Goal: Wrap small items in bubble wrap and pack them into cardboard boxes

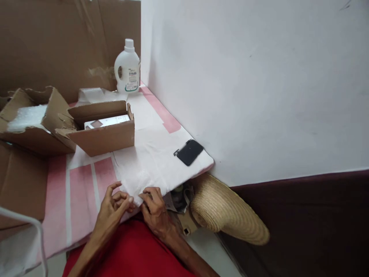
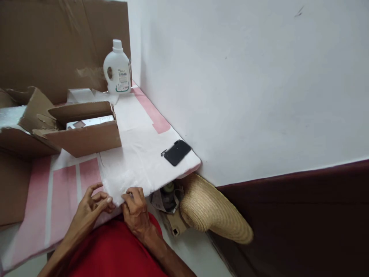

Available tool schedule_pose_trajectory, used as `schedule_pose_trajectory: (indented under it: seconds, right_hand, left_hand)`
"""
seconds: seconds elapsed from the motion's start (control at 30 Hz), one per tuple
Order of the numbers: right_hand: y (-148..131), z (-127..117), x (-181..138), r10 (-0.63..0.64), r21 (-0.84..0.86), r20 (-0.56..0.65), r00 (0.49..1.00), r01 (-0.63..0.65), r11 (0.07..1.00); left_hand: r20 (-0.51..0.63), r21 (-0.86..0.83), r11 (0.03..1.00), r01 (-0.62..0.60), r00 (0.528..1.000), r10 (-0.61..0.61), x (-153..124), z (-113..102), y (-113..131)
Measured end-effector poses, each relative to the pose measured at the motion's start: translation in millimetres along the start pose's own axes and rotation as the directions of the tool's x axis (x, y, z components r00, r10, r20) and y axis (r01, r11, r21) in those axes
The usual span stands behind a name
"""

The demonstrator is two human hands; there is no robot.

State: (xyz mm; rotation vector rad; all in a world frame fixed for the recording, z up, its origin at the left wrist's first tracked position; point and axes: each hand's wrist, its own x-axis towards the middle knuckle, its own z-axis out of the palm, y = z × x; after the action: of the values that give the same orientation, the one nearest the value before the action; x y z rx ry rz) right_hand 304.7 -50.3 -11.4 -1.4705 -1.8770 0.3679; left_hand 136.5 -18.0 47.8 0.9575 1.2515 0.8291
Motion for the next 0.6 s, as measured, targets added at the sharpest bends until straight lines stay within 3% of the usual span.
schedule_pose_trajectory:
  seconds: [0.13,0.23,0.33,0.43,0.6]
  right_hand:
    - [1,-1,0,0.185,0.074,-0.011,0.983,-0.184,0.98]
    - [8,1,1,0.229,0.083,-0.09,0.969,-0.222,0.972]
    - [12,0,3,0.31,0.136,-0.121,0.943,-0.294,0.946]
    - [13,-2,6,0.4,0.228,-0.044,0.915,-0.381,0.896]
    - [16,-13,8,0.457,0.165,0.004,0.889,-0.451,0.877]
  left_hand:
    - [0.086,0.246,0.935,-0.256,0.966,0.242,4,8,-1]
    - [0.206,0.497,0.694,-0.521,0.848,0.489,10,10,-11]
    - [0.327,0.617,0.423,-0.664,0.705,0.629,18,9,-19]
    - [0.422,0.698,0.225,-0.68,0.644,0.638,30,9,-25]
    - [0.549,0.767,0.013,-0.642,0.666,0.506,48,11,-40]
